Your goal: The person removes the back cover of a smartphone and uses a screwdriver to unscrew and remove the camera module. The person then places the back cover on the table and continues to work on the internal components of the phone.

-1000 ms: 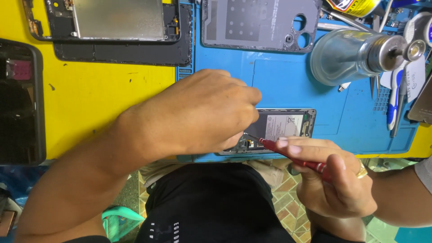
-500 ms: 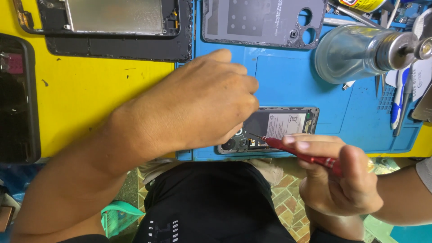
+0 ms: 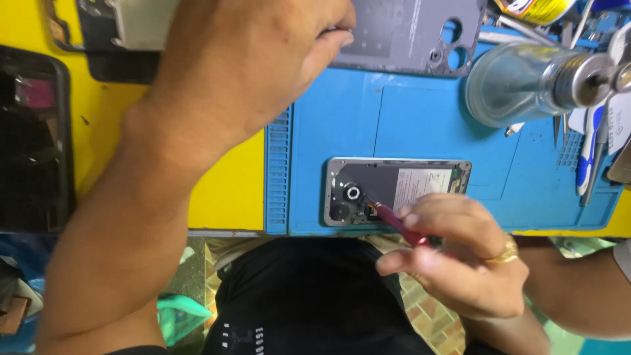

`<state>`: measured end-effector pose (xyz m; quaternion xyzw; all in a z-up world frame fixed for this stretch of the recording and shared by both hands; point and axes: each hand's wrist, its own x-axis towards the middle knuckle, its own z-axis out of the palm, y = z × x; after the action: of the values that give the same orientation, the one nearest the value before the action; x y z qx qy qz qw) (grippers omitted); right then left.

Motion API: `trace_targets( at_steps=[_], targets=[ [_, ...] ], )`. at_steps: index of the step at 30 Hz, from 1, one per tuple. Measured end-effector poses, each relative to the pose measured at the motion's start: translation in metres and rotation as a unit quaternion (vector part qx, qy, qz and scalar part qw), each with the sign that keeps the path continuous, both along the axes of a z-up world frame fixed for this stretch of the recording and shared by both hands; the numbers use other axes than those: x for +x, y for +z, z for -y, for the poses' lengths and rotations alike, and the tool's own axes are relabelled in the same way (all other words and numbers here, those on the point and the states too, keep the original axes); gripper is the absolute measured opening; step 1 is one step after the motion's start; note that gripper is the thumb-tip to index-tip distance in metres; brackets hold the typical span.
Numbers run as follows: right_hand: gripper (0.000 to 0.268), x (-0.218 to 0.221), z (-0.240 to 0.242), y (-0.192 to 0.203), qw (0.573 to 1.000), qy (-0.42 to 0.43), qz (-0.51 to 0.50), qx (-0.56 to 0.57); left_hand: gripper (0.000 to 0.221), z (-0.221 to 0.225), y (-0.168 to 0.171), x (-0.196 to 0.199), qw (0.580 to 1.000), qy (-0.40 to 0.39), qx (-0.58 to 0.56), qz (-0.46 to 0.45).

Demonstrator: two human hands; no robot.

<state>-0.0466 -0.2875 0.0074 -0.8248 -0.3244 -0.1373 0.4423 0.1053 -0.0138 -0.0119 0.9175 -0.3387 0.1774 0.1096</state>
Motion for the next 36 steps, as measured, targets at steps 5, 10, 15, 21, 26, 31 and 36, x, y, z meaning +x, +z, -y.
trace_targets(
  at_steps=[5, 10, 15, 21, 26, 31, 36],
  targets=[
    [0.053, 0.003, -0.004, 0.004, 0.992, 0.094, -0.081, 0.031, 0.009, 0.018, 0.007, 0.011, 0.997, -0.046, -0.068, 0.006],
    [0.037, 0.008, -0.003, -0.001, 0.998, 0.049, -0.021, 0.038, 0.004, 0.013, 0.004, 0.013, 0.99, -0.067, -0.123, -0.013],
    [0.046, 0.014, -0.002, 0.005, 0.991, 0.095, -0.082, 0.052, 0.008, 0.012, 0.012, 0.002, 0.988, -0.083, -0.124, -0.05],
    [0.014, 0.006, -0.009, 0.007, 0.992, 0.007, -0.058, 0.11, 0.012, 0.028, 0.011, -0.016, 0.959, -0.192, -0.055, -0.2],
    [0.016, 0.01, -0.001, 0.012, 0.999, 0.036, -0.02, 0.009, 0.01, 0.042, 0.008, -0.031, 0.914, -0.259, 0.007, -0.313],
    [0.046, 0.011, 0.008, -0.003, 0.996, 0.082, -0.024, 0.018, 0.011, 0.043, 0.008, -0.032, 0.9, -0.261, 0.039, -0.347],
    [0.014, 0.003, 0.002, 0.003, 0.99, 0.011, -0.096, 0.1, 0.007, 0.044, 0.003, -0.033, 0.905, -0.262, 0.026, -0.334]
  ],
)
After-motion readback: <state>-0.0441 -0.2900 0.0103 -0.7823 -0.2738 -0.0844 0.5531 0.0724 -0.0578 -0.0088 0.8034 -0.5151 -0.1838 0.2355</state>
